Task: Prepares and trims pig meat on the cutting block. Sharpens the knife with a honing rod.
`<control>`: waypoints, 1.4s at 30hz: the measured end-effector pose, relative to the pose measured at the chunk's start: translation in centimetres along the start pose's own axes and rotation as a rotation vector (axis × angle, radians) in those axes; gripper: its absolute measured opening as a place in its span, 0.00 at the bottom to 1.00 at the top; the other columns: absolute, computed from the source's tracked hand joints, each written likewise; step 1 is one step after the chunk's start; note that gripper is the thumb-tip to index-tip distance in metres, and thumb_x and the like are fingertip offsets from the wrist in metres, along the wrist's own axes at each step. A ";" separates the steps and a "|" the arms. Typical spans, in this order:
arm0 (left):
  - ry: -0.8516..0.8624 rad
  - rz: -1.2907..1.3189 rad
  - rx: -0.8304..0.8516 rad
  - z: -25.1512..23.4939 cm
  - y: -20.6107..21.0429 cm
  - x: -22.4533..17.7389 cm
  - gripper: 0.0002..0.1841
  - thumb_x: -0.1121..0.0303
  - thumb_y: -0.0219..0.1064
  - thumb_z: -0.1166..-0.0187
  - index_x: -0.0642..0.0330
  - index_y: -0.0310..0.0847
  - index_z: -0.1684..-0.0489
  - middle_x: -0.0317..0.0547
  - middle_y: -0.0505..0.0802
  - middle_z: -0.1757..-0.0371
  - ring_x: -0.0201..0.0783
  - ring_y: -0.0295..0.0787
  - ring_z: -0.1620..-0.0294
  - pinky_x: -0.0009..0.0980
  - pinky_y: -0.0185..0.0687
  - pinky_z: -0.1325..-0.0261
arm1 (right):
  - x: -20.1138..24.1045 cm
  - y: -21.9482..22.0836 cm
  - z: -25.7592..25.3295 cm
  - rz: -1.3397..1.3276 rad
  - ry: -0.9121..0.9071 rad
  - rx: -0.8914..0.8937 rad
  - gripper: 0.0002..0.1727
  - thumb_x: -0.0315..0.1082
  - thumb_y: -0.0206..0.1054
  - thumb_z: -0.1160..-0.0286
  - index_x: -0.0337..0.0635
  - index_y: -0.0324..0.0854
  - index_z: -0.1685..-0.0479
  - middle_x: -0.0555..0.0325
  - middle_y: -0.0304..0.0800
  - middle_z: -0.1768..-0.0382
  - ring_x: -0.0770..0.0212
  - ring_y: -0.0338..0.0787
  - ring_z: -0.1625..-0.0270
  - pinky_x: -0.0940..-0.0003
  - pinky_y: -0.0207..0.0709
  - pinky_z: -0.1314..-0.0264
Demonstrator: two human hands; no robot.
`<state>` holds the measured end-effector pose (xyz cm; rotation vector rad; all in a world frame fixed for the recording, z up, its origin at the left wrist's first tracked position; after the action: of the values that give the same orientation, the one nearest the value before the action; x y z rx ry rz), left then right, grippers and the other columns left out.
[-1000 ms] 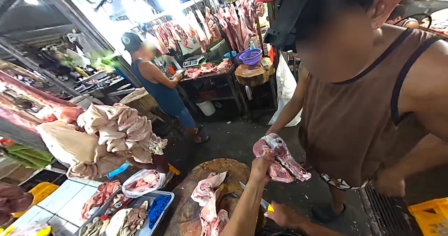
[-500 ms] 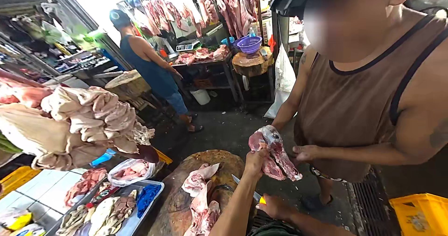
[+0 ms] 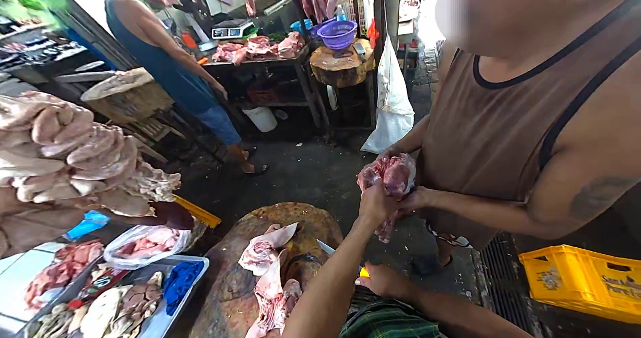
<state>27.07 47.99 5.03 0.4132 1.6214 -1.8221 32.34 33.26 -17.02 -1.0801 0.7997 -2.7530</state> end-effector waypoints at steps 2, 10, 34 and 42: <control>0.028 -0.069 -0.001 -0.1 0.8 0.1 0.25 0.59 0.74 0.27 0.61 0.79 0.33 0.57 0.92 0.45 0.55 0.92 0.42 0.59 0.86 0.38 | 0.0 0.1 0.0 0.005 0.014 0.007 0.39 0.66 0.58 0.17 0.37 0.74 0.30 0.37 0.90 0.44 0.39 0.91 0.38 0.36 0.82 0.36; 0.202 0.064 0.021 5.3 0.0 6.7 0.17 0.60 0.65 0.14 0.55 0.88 0.34 0.48 0.94 0.38 0.44 0.90 0.34 0.48 0.80 0.24 | 0.2 0.1 -0.2 -0.045 0.062 0.001 0.41 0.65 0.63 0.20 0.37 0.74 0.24 0.38 0.89 0.40 0.40 0.90 0.36 0.37 0.80 0.31; -0.526 0.257 -0.476 33.0 -16.3 40.7 0.31 0.50 0.74 0.24 0.50 0.79 0.22 0.53 0.91 0.34 0.50 0.88 0.33 0.59 0.81 0.29 | 5.3 -0.9 -0.5 0.121 0.044 -0.242 0.36 0.68 0.59 0.18 0.38 0.88 0.56 0.46 0.89 0.71 0.46 0.89 0.71 0.38 0.83 0.65; -1.113 0.844 -0.515 46.8 2.2 51.5 0.39 0.36 0.72 0.27 0.67 0.82 0.34 0.58 0.93 0.41 0.50 0.91 0.39 0.53 0.84 0.33 | 9.2 1.0 -0.7 0.089 -0.052 -0.274 0.28 0.55 0.68 0.19 0.43 0.80 0.33 0.42 0.91 0.61 0.44 0.92 0.66 0.36 0.86 0.60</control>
<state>-0.68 -10.65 -20.30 -0.1580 0.8232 -0.6731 24.92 30.38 -12.33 -1.1219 1.2130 -2.5841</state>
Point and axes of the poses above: each hand's wrist, its own z-axis away from the middle knuckle, its own y-axis out of the palm, x = y × z, the point moved 9 cm from there along -z, towards the middle knuckle
